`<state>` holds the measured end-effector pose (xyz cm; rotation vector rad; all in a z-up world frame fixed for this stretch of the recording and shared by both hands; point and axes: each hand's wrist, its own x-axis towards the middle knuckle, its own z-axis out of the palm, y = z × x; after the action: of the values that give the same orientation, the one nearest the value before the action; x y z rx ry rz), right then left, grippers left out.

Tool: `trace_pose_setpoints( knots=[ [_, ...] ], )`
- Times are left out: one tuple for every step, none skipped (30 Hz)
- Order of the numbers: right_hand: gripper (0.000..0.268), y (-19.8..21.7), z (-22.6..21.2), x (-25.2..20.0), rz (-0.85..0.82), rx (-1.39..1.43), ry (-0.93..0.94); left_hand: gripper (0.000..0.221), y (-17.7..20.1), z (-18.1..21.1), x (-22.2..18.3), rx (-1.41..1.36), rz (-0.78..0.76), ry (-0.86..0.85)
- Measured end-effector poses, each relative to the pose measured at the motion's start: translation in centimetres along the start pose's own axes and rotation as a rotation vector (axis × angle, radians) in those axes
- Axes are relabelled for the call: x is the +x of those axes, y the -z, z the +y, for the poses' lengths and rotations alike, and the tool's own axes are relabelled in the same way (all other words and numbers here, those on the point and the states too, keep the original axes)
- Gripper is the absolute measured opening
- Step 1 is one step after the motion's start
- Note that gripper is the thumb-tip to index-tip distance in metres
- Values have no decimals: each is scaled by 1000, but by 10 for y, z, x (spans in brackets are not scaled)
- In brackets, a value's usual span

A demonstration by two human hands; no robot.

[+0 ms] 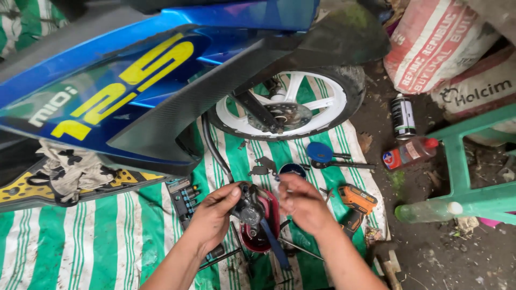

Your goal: The person works on the front brake caliper of a blue scooter, holding the caliper in their hands and fitting brake pads and small hardware into it by hand. They pick up small parts from the tarp, press components into the caliper, and hold the assembly up against the brake disc while continuing to work on it.

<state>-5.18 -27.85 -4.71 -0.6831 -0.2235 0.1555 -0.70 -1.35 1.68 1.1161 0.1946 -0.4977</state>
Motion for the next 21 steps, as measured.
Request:
trace_pose_setpoints(
  knots=[
    [64, -25, -2, 0, -9, -3, 2, 36, -1, -3, 1, 0, -1, -9],
    [67, -49, -4, -1, -34, 26, -37, 25, -1, -6, 3, -12, -21, -22],
    [71, -74, -6, -1, -58, 55, -78, 19, -1, -8, 4, -24, -39, -33],
    [71, -84, -6, -1, -67, 53, -77, 19, -4, -5, 3, -24, -39, -42],
    [74, -94, -6, -2, -48, 38, -56, 24, -7, -3, 2, -21, -18, -16],
    [78, -102, -5, -3, -30, 23, -34, 31, -10, -1, 1, -19, 3, 10],
    [78, -101, 0, -5, -37, 20, -38, 31, -11, 1, 0, -24, 5, 4],
    [80, -100, 5, -6, -47, -31, -17, 33, -12, 3, -1, -17, 36, 17],
    [83, -98, 10, -8, -55, -83, 5, 35, -14, 4, -1, -10, 65, 33],
    [83, -101, 11, -9, -60, -87, 2, 35, -17, 8, -4, -15, 65, 28],
    [83, -104, 12, -10, -31, -150, 28, 44, -18, 11, -6, 3, 84, 59],
    [83, -106, 13, -10, -3, -212, 54, 55, -20, 15, -8, 21, 102, 90],
    [83, -109, 13, -9, -5, -213, 53, 55, -20, 16, -9, 20, 103, 89],
    [84, -111, 13, -8, 32, -319, 52, 52, -19, 17, -10, 28, 95, 84],
    [85, -112, 13, -9, 72, -425, 50, 49, -20, 17, -11, 37, 85, 83],
    [85, -114, 11, -9, 72, -427, 49, 49, -18, 15, -10, 35, 85, 83],
    [86, -116, 9, -10, 92, -569, 35, 46, -17, 13, -8, 27, 82, 75],
    [87, -118, 7, -10, 112, -711, 22, 44, -16, 11, -7, 19, 80, 66],
    [87, -121, 6, -10, 111, -713, 21, 44, -17, 12, -8, 17, 79, 65],
    [87, -123, 4, -9, 137, -894, 17, 43, -18, 13, -10, 6, 54, 51],
    [87, -126, 3, -10, 164, -1073, 10, 41, -19, 14, -12, -4, 30, 39]
  ],
)
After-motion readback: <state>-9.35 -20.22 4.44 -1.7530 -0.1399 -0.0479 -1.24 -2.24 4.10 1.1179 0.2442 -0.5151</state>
